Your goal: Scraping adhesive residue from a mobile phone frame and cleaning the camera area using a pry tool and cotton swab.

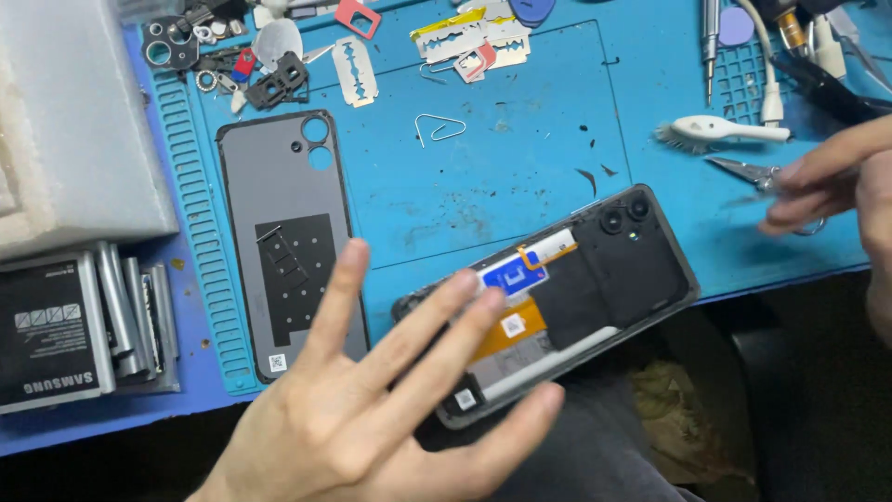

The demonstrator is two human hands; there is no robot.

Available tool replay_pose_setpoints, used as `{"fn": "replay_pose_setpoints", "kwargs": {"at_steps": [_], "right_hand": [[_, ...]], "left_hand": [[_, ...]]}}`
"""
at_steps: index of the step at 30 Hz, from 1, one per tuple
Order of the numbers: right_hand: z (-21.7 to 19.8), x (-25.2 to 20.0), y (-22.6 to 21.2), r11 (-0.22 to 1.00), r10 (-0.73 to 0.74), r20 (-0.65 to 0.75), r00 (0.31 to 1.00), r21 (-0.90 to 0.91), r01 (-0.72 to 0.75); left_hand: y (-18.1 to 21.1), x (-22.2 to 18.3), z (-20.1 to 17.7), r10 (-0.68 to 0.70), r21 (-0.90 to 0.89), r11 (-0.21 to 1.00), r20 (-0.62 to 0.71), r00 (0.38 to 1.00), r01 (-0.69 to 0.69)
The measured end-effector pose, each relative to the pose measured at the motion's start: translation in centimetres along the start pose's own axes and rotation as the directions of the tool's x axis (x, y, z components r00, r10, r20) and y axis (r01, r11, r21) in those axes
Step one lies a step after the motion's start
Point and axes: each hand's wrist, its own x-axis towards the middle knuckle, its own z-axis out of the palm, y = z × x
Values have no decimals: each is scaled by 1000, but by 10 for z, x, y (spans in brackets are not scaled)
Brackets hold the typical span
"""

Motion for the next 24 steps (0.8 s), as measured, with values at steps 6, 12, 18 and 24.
{"fn": "replay_pose_setpoints", "kwargs": {"at_steps": [6,12,18,24], "right_hand": [[12,-6,-60,992,101,16,995,73,-102],[12,-9,-86,927,-366,-2,930,-82,365],[14,-2,-63,824,-541,88,837,-147,548],[12,-5,-70,842,-515,102,851,-127,525]], "left_hand": [[4,-2,6,-114,96,989,27,993,111],[13,1,9,-145,190,975,137,980,117],[26,-6,19,-260,279,940,215,941,196],[41,32,21,-416,202,897,81,906,394]]}}
